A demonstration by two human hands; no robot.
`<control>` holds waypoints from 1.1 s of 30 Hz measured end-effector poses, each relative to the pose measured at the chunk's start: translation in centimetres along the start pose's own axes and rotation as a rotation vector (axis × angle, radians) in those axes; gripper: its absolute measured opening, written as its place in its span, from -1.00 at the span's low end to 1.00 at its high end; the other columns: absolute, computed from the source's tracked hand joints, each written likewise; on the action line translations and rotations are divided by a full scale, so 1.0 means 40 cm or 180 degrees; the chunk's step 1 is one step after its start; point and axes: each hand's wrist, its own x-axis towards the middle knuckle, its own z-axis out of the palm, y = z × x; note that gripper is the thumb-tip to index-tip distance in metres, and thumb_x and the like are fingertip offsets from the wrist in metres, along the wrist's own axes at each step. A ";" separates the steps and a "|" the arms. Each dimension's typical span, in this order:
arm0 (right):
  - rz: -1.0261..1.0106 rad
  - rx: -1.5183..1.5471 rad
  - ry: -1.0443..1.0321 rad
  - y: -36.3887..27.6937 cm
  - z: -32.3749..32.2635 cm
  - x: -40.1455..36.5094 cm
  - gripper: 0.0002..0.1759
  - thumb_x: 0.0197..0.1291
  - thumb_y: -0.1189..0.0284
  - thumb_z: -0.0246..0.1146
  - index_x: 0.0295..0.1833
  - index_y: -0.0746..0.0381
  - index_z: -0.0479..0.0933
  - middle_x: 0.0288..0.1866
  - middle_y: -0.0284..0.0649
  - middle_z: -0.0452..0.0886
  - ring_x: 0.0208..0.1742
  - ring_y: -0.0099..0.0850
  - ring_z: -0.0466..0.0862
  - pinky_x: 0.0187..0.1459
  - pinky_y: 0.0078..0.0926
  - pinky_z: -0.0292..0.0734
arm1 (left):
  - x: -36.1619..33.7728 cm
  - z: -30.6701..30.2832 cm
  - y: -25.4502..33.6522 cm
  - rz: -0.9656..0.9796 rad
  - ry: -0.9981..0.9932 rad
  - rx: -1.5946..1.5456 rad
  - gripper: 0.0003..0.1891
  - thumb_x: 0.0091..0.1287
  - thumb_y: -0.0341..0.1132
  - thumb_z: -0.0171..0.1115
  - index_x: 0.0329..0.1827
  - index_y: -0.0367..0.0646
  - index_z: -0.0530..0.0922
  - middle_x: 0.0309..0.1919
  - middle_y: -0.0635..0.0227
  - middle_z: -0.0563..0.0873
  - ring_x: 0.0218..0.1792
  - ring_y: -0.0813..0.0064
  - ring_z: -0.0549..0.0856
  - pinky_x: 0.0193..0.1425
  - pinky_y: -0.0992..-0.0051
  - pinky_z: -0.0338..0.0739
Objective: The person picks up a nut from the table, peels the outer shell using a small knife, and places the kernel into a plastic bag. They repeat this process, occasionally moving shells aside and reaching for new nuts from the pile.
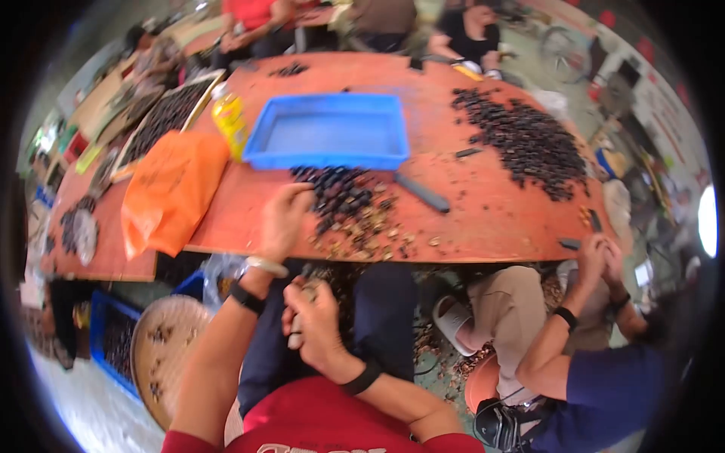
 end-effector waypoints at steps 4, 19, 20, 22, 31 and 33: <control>0.0399 0.0146 -0.0297 0.048 0.021 0.001 -0.60 0.16 0.24 0.34 -0.05 0.18 0.34 -0.34 -0.35 0.41 -0.52 -0.63 0.44 -0.72 -0.69 0.30 | 0.054 -0.043 -0.034 -0.0027 0.0494 -0.0417 -0.79 0.35 -0.40 0.12 -0.04 -0.33 0.54 -0.32 0.25 0.67 -0.31 0.51 0.65 -0.22 0.56 0.54; 0.0192 0.0036 -0.0862 0.072 0.069 -0.010 -0.25 0.08 0.17 0.39 0.30 0.24 0.25 -0.37 -0.45 0.44 -0.60 -0.73 0.37 -0.72 -0.72 0.20 | 0.026 -0.076 -0.005 -0.0976 0.0951 -0.1296 -0.83 0.40 -0.36 0.08 -0.08 -0.25 0.53 -0.37 0.35 0.64 -0.40 0.61 0.64 -0.27 0.67 0.51; 0.0049 0.0062 -0.0776 0.072 0.071 -0.012 -0.23 0.08 0.19 0.39 0.33 0.24 0.22 -0.36 -0.45 0.46 -0.61 -0.73 0.37 -0.72 -0.73 0.19 | 0.032 -0.091 -0.005 -0.2051 0.1007 -0.2876 -0.84 0.39 -0.36 0.07 -0.10 -0.24 0.53 -0.36 0.37 0.64 -0.38 0.57 0.64 -0.23 0.63 0.51; 0.0049 0.0167 -0.1040 0.069 0.069 -0.006 -0.23 0.08 0.24 0.40 0.34 0.26 0.22 -0.36 -0.43 0.49 -0.66 -0.74 0.34 -0.73 -0.74 0.16 | 0.035 -0.125 -0.044 -0.3448 0.0994 -0.5758 -0.92 0.30 -0.41 0.10 -0.29 -0.18 0.56 -0.42 0.35 0.66 -0.35 0.44 0.65 -0.06 0.46 0.51; -0.0141 0.0235 -0.0743 0.096 0.057 0.021 -0.34 0.17 0.23 0.34 0.30 0.21 0.27 -0.52 -0.48 0.46 -0.68 -0.72 0.38 -0.73 -0.75 0.23 | 0.005 -0.057 -0.019 0.0147 0.1420 0.0782 -0.90 0.24 -0.39 0.21 -0.24 -0.19 0.61 -0.52 0.28 0.65 -0.47 0.49 0.65 -0.40 0.47 0.51; -0.0087 0.0304 -0.0770 0.101 0.063 0.027 -0.33 0.17 0.22 0.33 0.31 0.22 0.26 -0.53 -0.47 0.46 -0.69 -0.72 0.37 -0.74 -0.75 0.24 | -0.001 -0.061 0.009 0.0340 0.0493 0.0661 -0.89 0.26 -0.36 0.22 -0.25 -0.20 0.60 -0.56 0.29 0.64 -0.53 0.51 0.63 -0.40 0.48 0.52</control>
